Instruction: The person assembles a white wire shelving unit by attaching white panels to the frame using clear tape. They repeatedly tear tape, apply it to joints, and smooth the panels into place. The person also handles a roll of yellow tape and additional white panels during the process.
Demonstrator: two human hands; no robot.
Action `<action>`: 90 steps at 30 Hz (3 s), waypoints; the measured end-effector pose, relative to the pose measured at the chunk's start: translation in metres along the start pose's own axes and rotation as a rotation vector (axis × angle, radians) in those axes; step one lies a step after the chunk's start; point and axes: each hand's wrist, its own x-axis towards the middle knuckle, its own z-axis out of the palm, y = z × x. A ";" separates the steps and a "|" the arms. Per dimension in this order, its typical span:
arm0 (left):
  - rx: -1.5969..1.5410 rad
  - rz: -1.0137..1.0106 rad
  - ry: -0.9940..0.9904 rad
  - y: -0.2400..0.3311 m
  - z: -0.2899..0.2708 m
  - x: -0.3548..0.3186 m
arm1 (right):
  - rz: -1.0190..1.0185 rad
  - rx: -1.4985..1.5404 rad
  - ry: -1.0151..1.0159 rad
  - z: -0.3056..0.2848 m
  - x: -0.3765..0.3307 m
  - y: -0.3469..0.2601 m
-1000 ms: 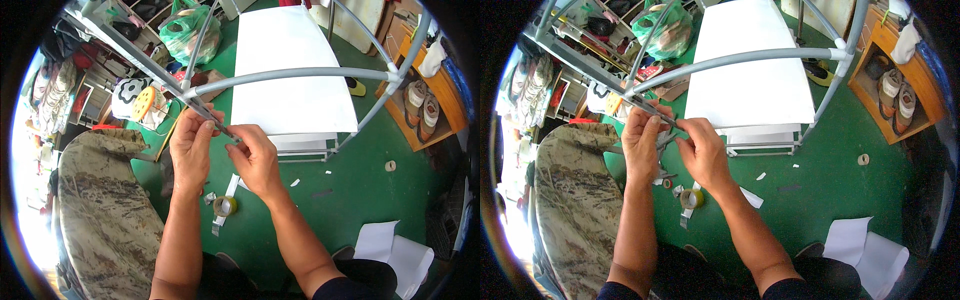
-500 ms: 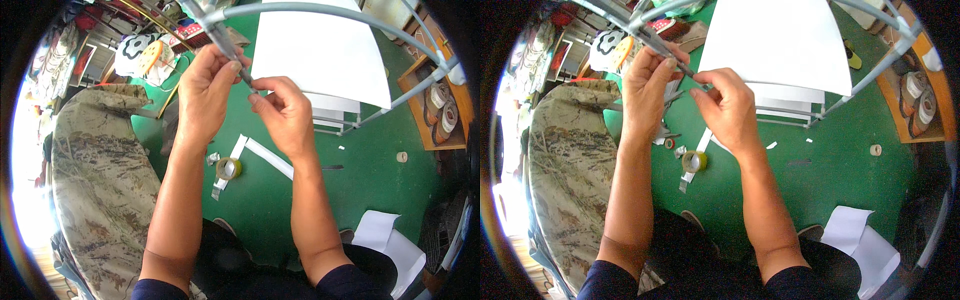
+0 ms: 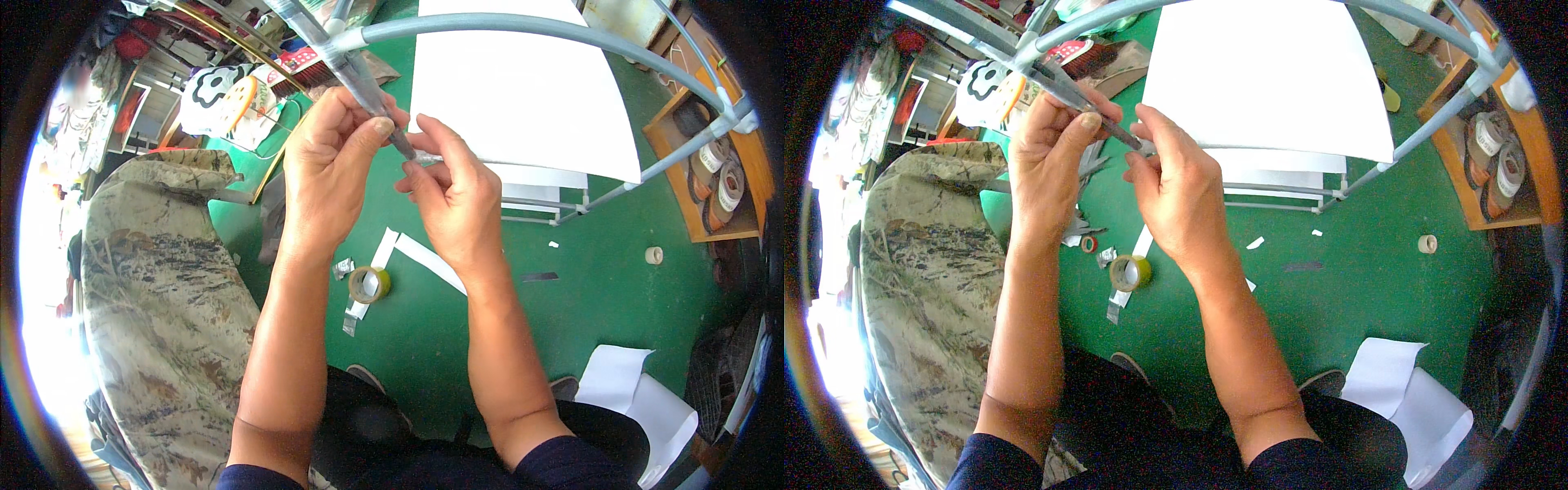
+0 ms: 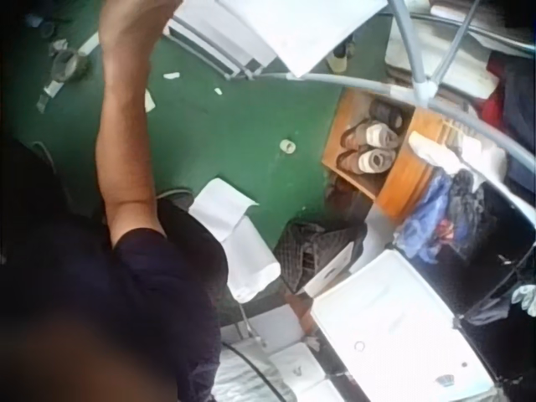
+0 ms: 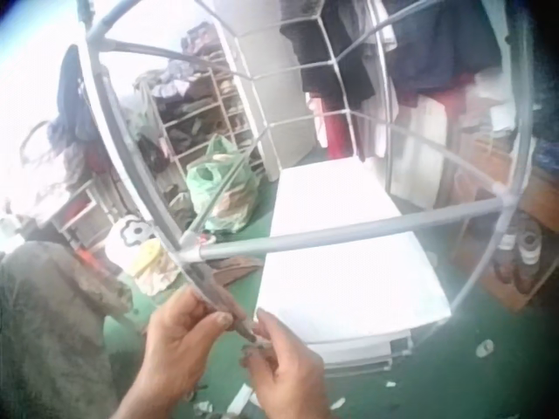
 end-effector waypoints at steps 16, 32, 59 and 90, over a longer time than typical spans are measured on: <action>0.148 -0.201 -0.079 -0.010 -0.004 -0.009 | -0.070 -0.205 0.024 -0.003 0.003 -0.002; 0.344 -0.176 -0.074 -0.014 0.005 -0.009 | -0.142 -0.298 -0.007 -0.015 0.013 -0.007; 0.144 -0.256 -0.110 -0.021 -0.006 -0.010 | -0.136 -0.303 0.190 -0.007 -0.001 0.001; 0.185 -0.213 -0.029 -0.019 -0.009 -0.008 | -0.225 -0.153 0.105 0.002 0.006 -0.033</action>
